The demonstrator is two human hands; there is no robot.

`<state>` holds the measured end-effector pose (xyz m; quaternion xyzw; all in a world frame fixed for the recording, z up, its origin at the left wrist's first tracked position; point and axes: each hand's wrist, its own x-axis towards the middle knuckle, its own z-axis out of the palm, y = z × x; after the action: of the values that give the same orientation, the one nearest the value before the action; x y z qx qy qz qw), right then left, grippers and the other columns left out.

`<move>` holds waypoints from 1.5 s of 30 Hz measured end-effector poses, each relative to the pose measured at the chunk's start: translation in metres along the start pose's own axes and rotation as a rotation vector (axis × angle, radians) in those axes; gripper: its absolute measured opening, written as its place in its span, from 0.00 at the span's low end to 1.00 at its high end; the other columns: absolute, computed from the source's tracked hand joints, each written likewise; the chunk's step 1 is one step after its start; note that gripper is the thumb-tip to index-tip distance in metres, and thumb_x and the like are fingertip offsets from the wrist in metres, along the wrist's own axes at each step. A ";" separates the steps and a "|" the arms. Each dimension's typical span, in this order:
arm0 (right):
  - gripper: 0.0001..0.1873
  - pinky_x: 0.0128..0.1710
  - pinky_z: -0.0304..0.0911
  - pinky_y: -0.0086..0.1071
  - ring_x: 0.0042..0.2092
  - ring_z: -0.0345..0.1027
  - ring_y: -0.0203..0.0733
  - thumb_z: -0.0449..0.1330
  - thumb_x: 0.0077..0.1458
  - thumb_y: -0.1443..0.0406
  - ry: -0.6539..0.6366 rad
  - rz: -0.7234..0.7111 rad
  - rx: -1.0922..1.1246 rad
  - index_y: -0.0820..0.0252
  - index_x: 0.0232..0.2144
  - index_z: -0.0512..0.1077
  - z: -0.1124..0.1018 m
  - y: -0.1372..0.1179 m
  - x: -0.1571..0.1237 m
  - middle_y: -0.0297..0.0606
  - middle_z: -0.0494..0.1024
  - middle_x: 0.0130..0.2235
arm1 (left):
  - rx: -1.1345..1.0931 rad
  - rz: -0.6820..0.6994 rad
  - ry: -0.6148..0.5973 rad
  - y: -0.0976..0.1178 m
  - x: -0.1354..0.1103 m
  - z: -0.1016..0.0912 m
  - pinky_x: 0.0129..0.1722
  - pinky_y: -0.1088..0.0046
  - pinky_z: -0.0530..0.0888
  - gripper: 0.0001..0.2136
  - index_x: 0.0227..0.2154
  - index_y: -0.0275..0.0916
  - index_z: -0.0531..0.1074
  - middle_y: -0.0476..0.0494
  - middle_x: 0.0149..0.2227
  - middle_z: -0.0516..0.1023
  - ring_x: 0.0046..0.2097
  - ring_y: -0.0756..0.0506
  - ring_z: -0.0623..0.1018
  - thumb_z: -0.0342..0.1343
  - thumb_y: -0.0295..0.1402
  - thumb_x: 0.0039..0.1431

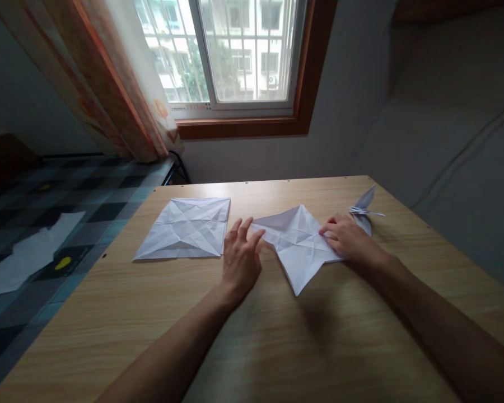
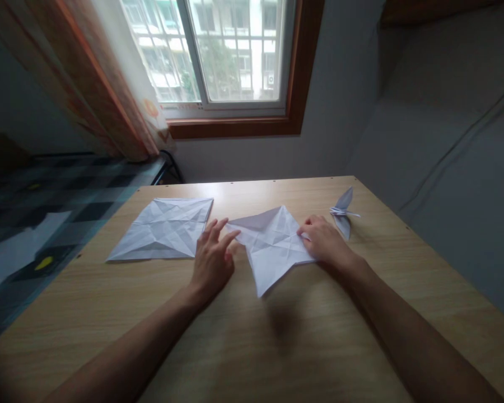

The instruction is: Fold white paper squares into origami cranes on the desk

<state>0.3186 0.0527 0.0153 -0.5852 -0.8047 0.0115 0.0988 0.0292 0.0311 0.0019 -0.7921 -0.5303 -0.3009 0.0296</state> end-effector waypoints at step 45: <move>0.31 0.67 0.43 0.48 0.69 0.46 0.50 0.46 0.65 0.52 -0.093 -0.342 0.031 0.60 0.65 0.56 0.039 -0.031 0.033 0.47 0.53 0.68 | 0.032 0.309 -0.749 0.029 -0.026 -0.016 0.62 0.35 0.39 0.52 0.68 0.40 0.45 0.32 0.71 0.40 0.69 0.21 0.38 0.38 0.71 0.48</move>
<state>0.2730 0.0779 -0.0139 -0.4371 -0.8959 0.0339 0.0711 0.0406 -0.0088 0.0103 -0.9168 -0.3835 0.0247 -0.1086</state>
